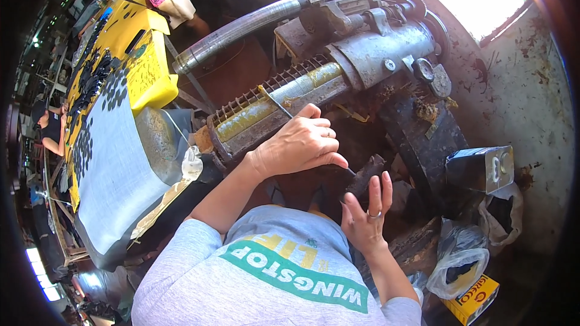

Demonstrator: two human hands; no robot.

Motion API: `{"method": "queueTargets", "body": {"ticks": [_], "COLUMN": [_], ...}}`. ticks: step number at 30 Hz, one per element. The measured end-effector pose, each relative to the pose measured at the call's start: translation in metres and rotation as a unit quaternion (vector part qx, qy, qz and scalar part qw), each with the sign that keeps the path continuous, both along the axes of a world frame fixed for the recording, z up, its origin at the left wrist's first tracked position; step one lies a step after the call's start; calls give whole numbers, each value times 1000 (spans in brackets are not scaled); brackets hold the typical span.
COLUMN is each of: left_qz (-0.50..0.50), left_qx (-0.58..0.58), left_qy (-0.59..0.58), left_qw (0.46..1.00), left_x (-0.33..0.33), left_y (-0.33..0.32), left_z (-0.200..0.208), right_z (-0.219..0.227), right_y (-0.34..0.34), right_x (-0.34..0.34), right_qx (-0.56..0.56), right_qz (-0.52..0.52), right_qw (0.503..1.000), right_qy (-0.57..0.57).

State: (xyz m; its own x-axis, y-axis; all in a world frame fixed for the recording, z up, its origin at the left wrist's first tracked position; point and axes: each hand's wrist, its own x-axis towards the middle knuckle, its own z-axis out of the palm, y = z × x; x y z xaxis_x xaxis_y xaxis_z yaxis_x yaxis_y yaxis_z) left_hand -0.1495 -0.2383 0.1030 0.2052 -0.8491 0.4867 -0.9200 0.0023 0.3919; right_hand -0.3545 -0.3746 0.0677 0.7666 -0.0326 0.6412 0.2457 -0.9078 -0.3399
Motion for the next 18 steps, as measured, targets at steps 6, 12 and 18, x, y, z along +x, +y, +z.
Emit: {"method": "queueTargets", "body": {"ticks": [6, 12, 18], "left_qz": [9, 6, 31], "left_qx": [67, 11, 3], "left_qy": [10, 43, 54], "left_qw": [998, 999, 998], "left_x": [-7, -15, -25], "left_y": [8, 23, 27], "left_z": [1, -1, -15], "right_z": [14, 0, -16], "right_y": [-9, 0, -7], "right_x": [17, 13, 16], "right_qx": [5, 696, 841], "right_qz": [67, 80, 113], "right_qw": [989, 672, 450], "right_qy": [133, 240, 279]}}
